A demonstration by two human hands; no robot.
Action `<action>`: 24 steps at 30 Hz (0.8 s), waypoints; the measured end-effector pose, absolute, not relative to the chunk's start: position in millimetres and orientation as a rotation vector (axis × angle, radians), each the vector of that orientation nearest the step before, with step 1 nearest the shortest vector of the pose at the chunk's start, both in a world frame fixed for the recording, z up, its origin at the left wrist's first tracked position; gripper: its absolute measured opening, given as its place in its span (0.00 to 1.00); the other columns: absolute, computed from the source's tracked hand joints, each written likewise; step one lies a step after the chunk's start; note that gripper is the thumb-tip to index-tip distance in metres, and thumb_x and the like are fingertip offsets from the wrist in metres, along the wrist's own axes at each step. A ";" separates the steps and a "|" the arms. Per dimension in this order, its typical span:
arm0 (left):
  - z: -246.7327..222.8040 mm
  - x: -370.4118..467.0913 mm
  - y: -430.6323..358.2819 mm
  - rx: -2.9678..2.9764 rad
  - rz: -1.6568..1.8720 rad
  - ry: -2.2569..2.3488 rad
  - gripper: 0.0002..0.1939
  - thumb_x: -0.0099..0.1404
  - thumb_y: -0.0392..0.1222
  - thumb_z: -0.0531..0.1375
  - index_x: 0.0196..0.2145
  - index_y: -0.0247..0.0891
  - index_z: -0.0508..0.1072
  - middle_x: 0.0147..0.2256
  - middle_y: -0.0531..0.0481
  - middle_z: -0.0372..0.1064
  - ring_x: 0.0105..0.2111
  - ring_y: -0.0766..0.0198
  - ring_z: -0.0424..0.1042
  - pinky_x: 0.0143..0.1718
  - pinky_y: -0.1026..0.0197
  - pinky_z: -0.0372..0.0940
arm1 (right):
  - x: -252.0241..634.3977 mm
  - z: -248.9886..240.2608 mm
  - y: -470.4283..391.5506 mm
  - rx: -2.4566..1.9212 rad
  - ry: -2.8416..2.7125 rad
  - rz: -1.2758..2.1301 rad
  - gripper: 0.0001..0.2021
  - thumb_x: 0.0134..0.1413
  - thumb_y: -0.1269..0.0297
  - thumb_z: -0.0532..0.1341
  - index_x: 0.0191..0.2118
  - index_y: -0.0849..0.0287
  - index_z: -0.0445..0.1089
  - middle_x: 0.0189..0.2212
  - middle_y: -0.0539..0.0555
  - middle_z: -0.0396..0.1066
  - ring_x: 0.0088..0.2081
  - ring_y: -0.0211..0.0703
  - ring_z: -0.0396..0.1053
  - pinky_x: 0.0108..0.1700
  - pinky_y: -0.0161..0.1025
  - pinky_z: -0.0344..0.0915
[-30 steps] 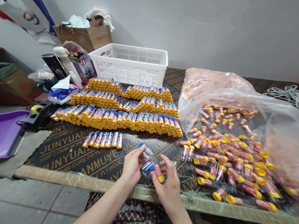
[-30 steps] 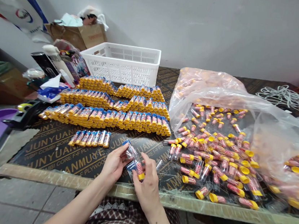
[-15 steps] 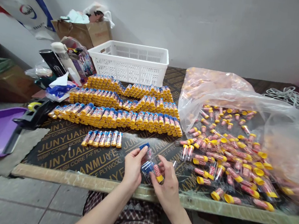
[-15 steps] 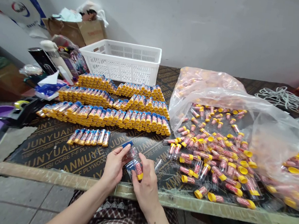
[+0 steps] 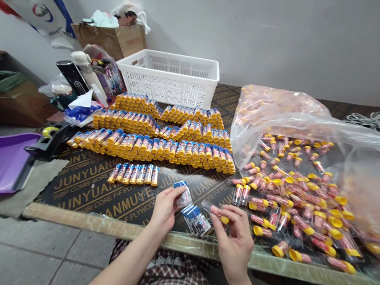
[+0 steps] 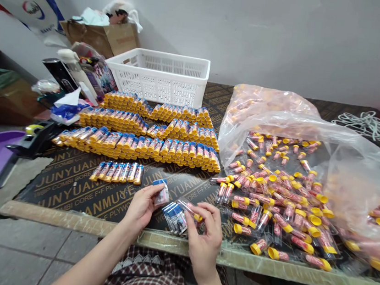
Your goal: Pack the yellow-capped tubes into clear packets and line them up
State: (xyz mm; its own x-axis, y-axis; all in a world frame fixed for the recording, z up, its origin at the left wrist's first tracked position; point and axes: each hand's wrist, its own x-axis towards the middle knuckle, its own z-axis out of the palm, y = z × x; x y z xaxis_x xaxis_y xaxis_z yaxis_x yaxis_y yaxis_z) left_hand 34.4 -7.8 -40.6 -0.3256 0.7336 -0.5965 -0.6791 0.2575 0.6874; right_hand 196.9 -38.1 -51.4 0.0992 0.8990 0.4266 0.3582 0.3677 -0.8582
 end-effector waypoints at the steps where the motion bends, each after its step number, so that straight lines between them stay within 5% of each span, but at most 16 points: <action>1: -41.2 35.2 -7.9 0.033 1.416 1.266 0.11 0.40 0.37 0.70 0.22 0.32 0.72 0.20 0.52 0.70 0.20 0.68 0.67 0.24 0.65 0.65 | 196.2 -50.5 -41.2 -1.169 -1.505 0.599 0.08 0.54 0.70 0.60 0.40 0.55 0.71 0.39 0.55 0.65 0.42 0.44 0.67 0.43 0.43 0.67; 10: -32.9 41.5 -5.6 -0.211 1.392 1.206 0.05 0.54 0.34 0.64 0.25 0.33 0.71 0.21 0.51 0.70 0.19 0.69 0.68 0.22 0.65 0.65 | 181.1 -68.2 -63.3 -0.924 -1.822 0.391 0.30 0.52 0.82 0.56 0.59 0.48 0.60 0.45 0.58 0.64 0.46 0.45 0.67 0.43 0.42 0.72; 24: -30.2 50.8 -19.3 0.232 1.351 1.153 0.16 0.39 0.38 0.72 0.27 0.33 0.74 0.26 0.51 0.72 0.24 0.69 0.69 0.28 0.66 0.65 | 190.1 -69.9 -47.5 -0.867 -1.854 0.622 0.25 0.56 0.78 0.52 0.56 0.46 0.64 0.45 0.57 0.65 0.43 0.42 0.69 0.42 0.40 0.72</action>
State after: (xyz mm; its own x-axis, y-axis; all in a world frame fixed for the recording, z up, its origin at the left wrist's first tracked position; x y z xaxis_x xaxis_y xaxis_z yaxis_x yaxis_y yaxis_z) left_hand 50.8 -19.3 -30.2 -0.1985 0.8377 -0.5088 -0.6345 0.2859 0.7181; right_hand 190.1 -47.5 -69.9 -0.2852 0.7853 0.5496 0.2951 0.6175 -0.7291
